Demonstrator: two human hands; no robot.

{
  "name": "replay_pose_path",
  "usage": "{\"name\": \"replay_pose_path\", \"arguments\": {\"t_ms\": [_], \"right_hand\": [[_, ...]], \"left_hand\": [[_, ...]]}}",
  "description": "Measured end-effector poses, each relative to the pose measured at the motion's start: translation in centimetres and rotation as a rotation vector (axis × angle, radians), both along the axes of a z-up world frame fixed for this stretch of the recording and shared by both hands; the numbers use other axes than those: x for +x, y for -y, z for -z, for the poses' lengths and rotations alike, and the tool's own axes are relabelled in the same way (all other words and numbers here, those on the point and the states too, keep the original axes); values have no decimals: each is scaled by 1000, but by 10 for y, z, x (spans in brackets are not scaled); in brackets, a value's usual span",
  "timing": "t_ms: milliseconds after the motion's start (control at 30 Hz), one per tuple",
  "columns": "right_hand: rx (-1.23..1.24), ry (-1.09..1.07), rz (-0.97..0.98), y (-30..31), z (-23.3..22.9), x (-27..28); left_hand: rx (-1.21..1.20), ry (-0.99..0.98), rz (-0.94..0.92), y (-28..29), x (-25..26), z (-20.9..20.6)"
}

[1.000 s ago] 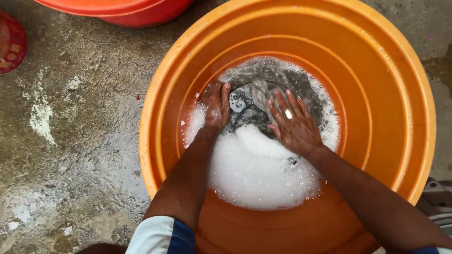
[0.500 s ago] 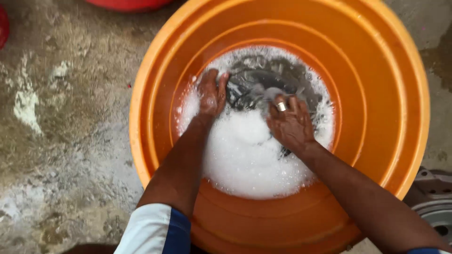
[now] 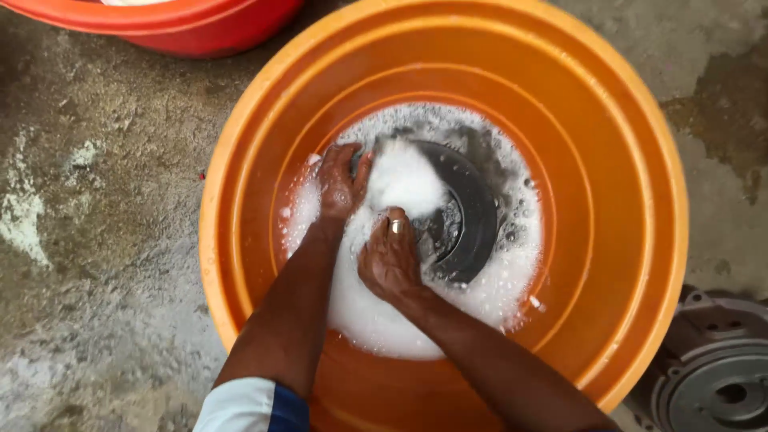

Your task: The person scrubs a dark mechanical part, likely a brake caliper, with both hands in a large orange basin filled with soapy water. They repeatedly rub the part's surfaces and rotate it to clean different sides, then briefly lift it out of the water before submerging it again.

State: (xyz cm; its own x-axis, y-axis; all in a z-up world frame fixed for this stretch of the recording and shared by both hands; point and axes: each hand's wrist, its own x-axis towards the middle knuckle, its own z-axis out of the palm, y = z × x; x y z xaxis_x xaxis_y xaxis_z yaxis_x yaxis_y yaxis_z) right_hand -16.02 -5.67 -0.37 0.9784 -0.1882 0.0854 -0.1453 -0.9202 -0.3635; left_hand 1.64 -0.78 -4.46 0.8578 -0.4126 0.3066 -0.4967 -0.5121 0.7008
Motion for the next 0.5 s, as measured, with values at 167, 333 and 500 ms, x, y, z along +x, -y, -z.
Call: {"name": "replay_pose_path", "arguments": {"t_ms": [167, 333, 500], "right_hand": [[-66, 185, -415, 75, -21, -68], [-393, -106, -533, 180, -31, -64], [-285, 189, -16, 168, -4, 5]], "left_hand": [[-68, 13, -11, -4, -12, 1], [-118, -103, 16, -14, -22, -33], [22, -147, -73, -2, -9, -5]]}}
